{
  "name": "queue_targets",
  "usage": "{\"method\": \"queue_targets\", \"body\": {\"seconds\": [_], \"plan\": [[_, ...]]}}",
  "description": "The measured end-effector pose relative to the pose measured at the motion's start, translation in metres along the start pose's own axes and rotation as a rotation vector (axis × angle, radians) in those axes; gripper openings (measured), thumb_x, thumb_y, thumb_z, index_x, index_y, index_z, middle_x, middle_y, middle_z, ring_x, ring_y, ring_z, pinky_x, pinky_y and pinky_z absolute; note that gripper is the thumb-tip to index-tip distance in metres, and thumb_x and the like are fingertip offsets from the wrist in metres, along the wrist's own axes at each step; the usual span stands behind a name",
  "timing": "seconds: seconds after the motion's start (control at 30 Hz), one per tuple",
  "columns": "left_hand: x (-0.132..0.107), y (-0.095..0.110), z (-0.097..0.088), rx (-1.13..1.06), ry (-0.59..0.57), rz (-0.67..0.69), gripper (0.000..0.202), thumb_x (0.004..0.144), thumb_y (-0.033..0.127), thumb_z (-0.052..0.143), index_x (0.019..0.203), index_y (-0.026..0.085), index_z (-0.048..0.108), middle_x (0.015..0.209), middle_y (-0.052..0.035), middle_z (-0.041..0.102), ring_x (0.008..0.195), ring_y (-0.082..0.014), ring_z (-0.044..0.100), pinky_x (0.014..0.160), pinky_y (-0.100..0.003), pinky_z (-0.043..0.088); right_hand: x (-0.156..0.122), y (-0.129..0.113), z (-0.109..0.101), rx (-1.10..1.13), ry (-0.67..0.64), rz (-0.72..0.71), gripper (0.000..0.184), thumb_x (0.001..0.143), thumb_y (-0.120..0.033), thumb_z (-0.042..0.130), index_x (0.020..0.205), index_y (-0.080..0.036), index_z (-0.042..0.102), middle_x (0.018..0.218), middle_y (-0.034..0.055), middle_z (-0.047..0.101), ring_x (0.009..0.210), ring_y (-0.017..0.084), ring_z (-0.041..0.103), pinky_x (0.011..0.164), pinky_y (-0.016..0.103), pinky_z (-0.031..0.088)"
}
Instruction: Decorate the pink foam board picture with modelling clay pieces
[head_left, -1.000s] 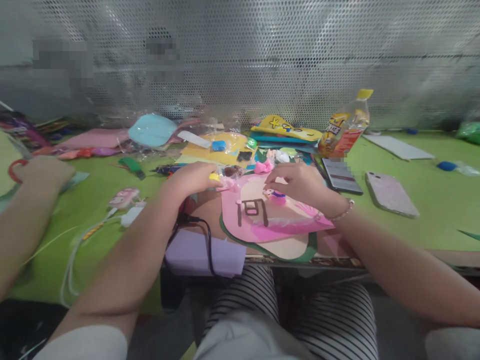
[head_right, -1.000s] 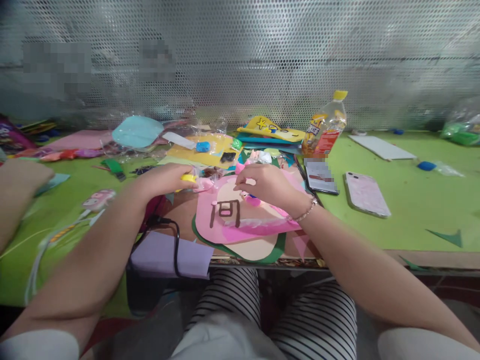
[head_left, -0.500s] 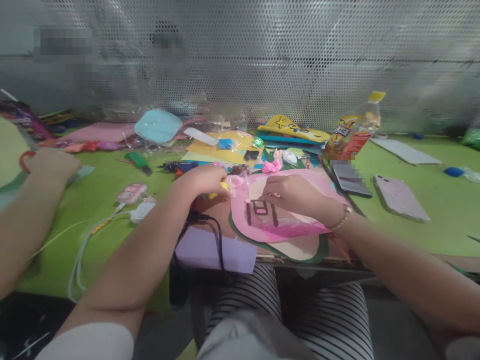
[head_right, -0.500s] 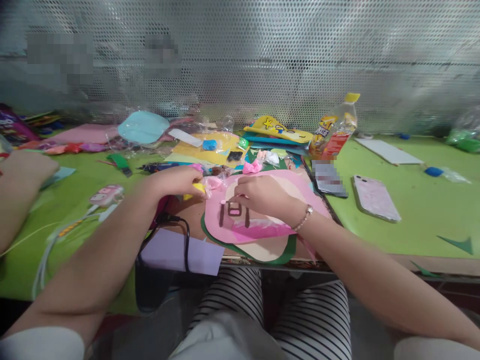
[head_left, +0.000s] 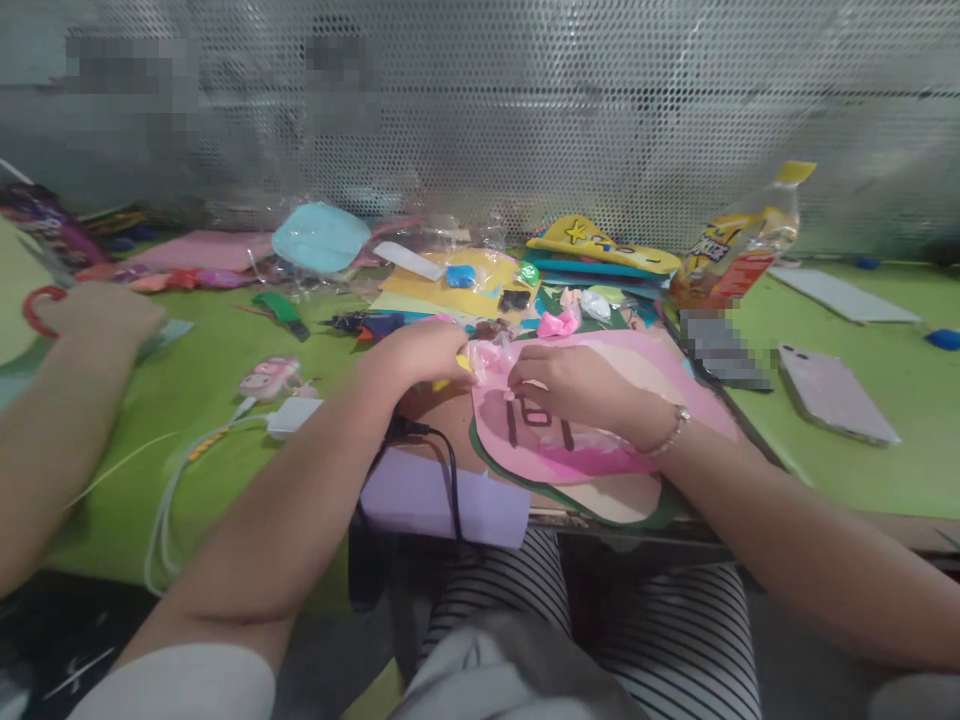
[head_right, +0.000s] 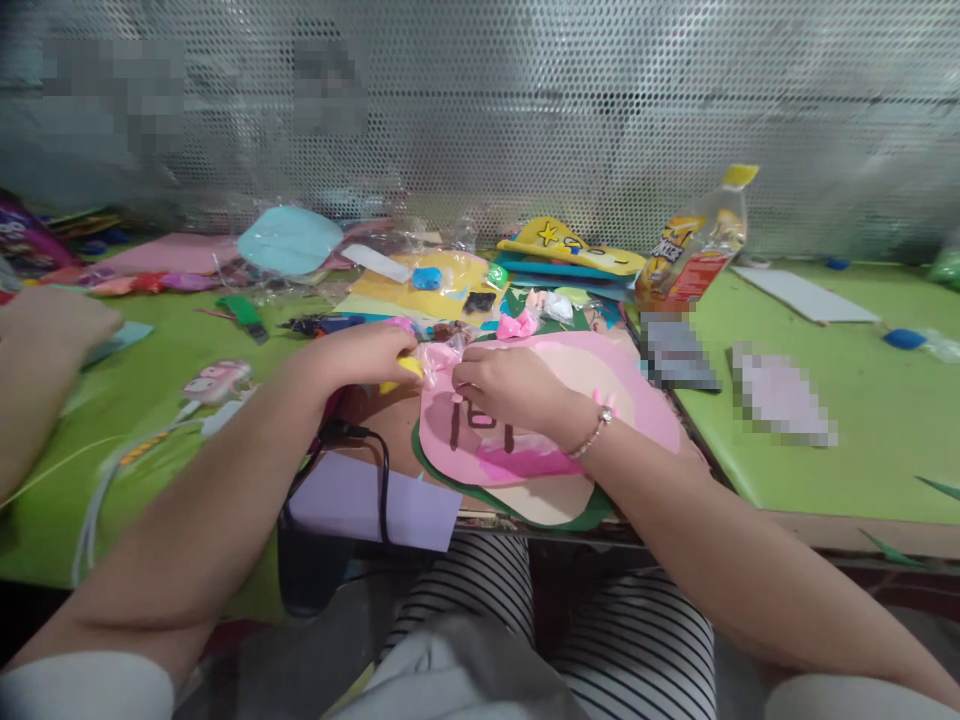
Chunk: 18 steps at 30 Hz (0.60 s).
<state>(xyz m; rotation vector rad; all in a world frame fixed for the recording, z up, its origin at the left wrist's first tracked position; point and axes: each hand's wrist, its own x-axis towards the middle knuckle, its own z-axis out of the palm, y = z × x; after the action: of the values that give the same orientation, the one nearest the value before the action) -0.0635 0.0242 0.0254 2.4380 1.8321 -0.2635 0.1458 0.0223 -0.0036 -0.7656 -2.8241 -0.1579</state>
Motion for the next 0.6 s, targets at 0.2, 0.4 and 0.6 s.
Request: {"method": "queue_targets", "body": {"seconds": [0.2,0.4,0.6], "plan": [[0.0039,-0.0038,0.0035,-0.007,-0.011,-0.003,0.037,0.067,0.055,0.057,0.072,0.018,0.061,0.074,-0.0063,0.065,0.058,-0.0155,0.052,0.049,-0.026,0.028,-0.0037,0.0053,0.0028,0.119,0.046,0.054,0.017,0.088,-0.025,0.050,0.090,-0.019,0.066,0.091,0.0031,0.064,0.079,0.015,0.057,0.061,0.026,0.034],[0.0027,-0.0006,0.0021,0.012,-0.014,0.000,0.040,0.068,0.056,0.053,0.076,0.018,0.062,0.079,-0.0077,0.065,0.060,-0.0170,0.053,0.049,-0.026,0.030,0.0000,0.0036,0.0073,0.085,0.029,0.019,0.022,0.091,-0.024,0.047,0.091,-0.017,0.068,0.093,0.0050,0.064,0.082,0.016,0.057,0.063,0.026,0.035],[0.0027,-0.0012,0.0022,-0.002,-0.019,0.003,0.041,0.068,0.056,0.053,0.079,0.017,0.063,0.078,-0.0080,0.065,0.062,-0.0189,0.055,0.051,-0.028,0.032,0.0007,0.0010,0.0071,0.093,-0.025,0.038,0.023,0.088,-0.017,0.048,0.096,-0.020,0.070,0.095,0.0042,0.065,0.077,0.014,0.057,0.061,0.025,0.034]]}}
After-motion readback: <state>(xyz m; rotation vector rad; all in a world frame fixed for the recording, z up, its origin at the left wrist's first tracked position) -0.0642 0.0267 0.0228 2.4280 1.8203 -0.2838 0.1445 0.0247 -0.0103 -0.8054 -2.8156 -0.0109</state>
